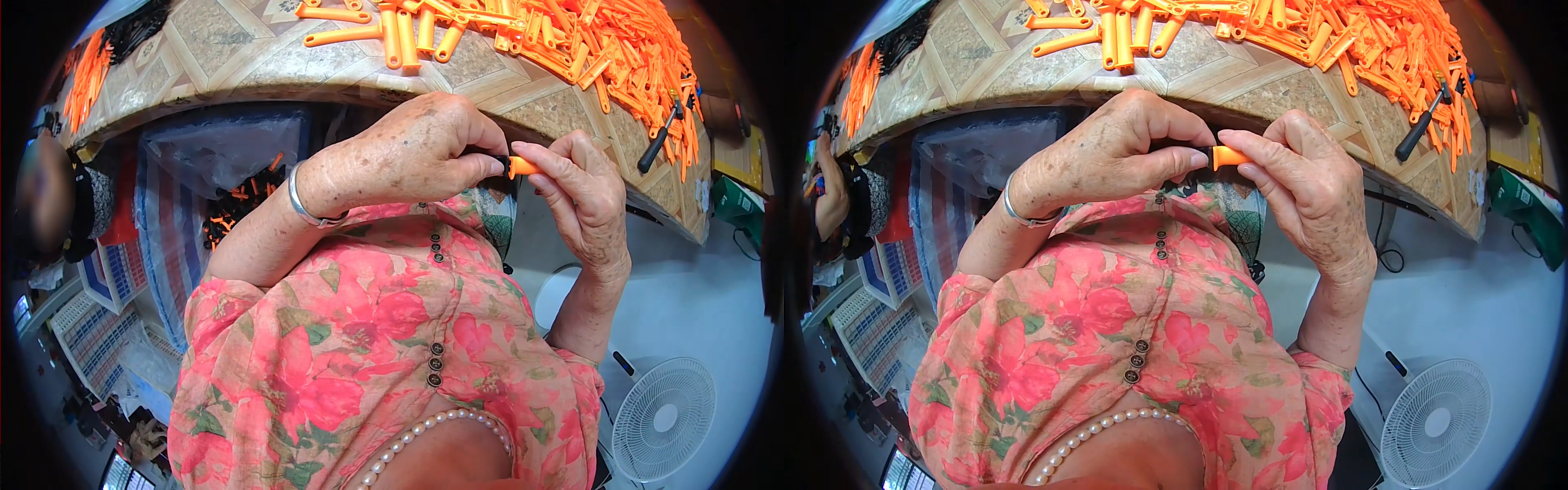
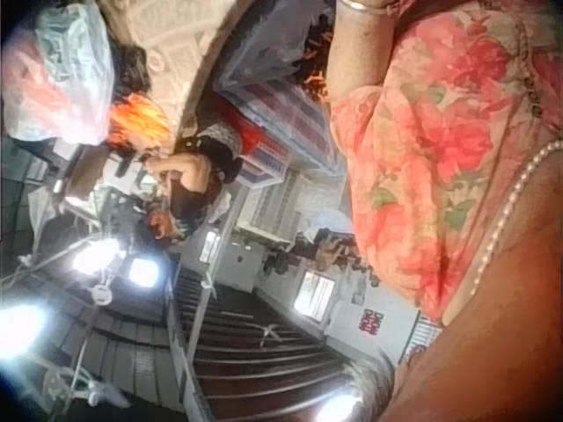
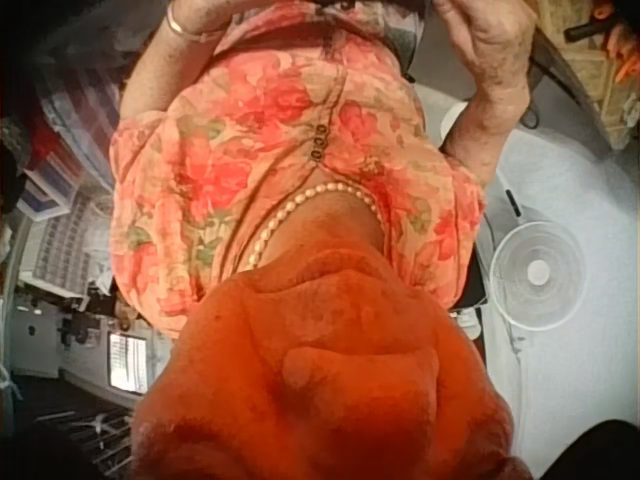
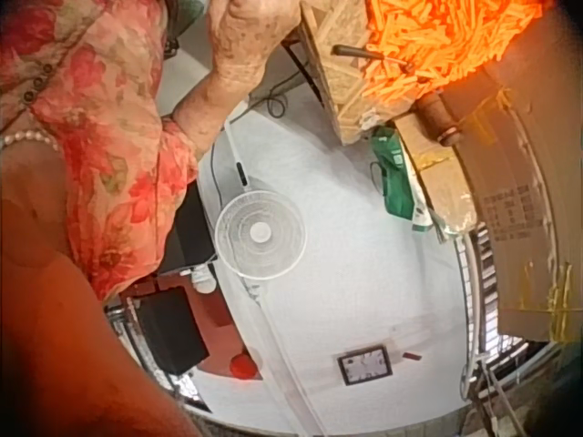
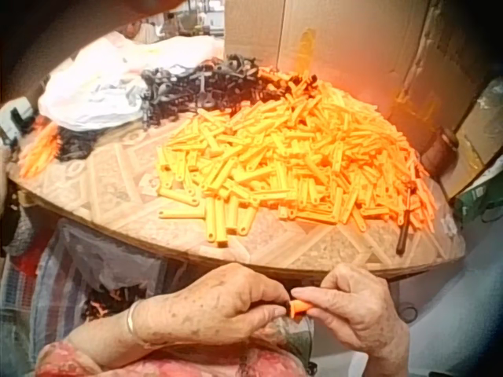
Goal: The person assembles orange plastic components by inserting them into a black plastic holder and securing them with a hammer. The person repeatedly picks up orange pieces from a pile on the table, fits them into the holder, and taps them into place with a hammer.
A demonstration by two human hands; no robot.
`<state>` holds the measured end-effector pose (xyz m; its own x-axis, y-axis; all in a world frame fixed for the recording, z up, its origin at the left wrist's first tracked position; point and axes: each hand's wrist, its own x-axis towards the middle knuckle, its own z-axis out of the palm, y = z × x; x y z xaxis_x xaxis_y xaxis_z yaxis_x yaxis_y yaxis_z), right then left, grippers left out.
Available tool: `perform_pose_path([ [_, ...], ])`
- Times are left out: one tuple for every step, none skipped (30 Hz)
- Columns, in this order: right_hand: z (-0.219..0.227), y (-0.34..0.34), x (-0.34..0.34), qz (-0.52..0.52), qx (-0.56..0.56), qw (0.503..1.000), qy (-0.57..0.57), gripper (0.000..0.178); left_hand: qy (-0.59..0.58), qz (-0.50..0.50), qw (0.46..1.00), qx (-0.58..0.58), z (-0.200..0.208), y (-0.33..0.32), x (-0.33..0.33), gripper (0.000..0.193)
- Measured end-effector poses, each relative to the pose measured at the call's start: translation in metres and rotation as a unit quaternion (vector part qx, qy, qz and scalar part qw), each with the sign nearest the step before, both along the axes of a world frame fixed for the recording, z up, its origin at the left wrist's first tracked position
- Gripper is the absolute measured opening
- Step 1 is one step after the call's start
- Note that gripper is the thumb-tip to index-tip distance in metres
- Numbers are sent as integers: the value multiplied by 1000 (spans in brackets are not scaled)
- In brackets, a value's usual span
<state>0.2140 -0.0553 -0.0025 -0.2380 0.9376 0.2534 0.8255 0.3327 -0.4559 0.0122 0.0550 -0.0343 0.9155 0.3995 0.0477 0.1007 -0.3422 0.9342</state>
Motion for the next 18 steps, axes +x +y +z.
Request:
perform_pose_path([
  [0,0,0,0,-6,1000,0,35,0,2,1000,3,-1,0,0,16],
  [0,-1,0,-1,-11,1000,0,35,-9,1,1000,22,-3,0,0,17],
  [-1,-1,0,-1,-7,1000,-7,36,-19,0,999,40,-4,0,0,18],
  [-2,-1,-1,-2,-2,1000,-14,36,-28,-2,998,59,-5,0,-1,19],
  [-3,-2,-1,-2,2,1000,-21,36,-18,-4,998,63,-3,1,-1,21],
  [-4,-2,-2,-4,9,1000,-29,36,-8,-5,998,67,-1,2,-1,22],
  [-5,-3,-2,-6,17,999,-37,37,3,-7,997,71,1,2,-2,24],
  [-5,-4,-3,-8,24,999,-46,37,2,-3,998,66,0,2,-1,25],
  [-6,-4,-3,-8,30,998,-48,37,0,1,998,60,-2,2,-1,26],
  [-6,-4,-4,-8,36,998,-51,38,-2,5,998,55,-3,1,-1,27],
  [-6,-5,-4,-7,43,998,-53,38,-3,11,998,69,-3,1,-1,27],
  [-7,-5,-5,-8,47,998,-48,38,-5,17,996,84,-2,0,0,27],
  [-8,-5,-6,-8,52,998,-42,39,-7,23,995,98,-2,0,-1,27],
  [-9,-6,-7,-9,57,998,-36,39,-7,26,993,114,-1,-1,-1,26],
  [-10,-7,-7,-10,51,998,-29,39,-7,28,991,130,1,-1,-2,25],
  [-11,-7,-8,-10,46,999,-23,40,-7,30,989,146,3,-1,-2,24],
  [-11,-8,-8,-11,40,999,-16,40,-10,31,987,159,3,-2,-2,23],
  [-11,-8,-9,-8,33,999,13,38,-13,31,984,173,3,-3,-2,22],
])
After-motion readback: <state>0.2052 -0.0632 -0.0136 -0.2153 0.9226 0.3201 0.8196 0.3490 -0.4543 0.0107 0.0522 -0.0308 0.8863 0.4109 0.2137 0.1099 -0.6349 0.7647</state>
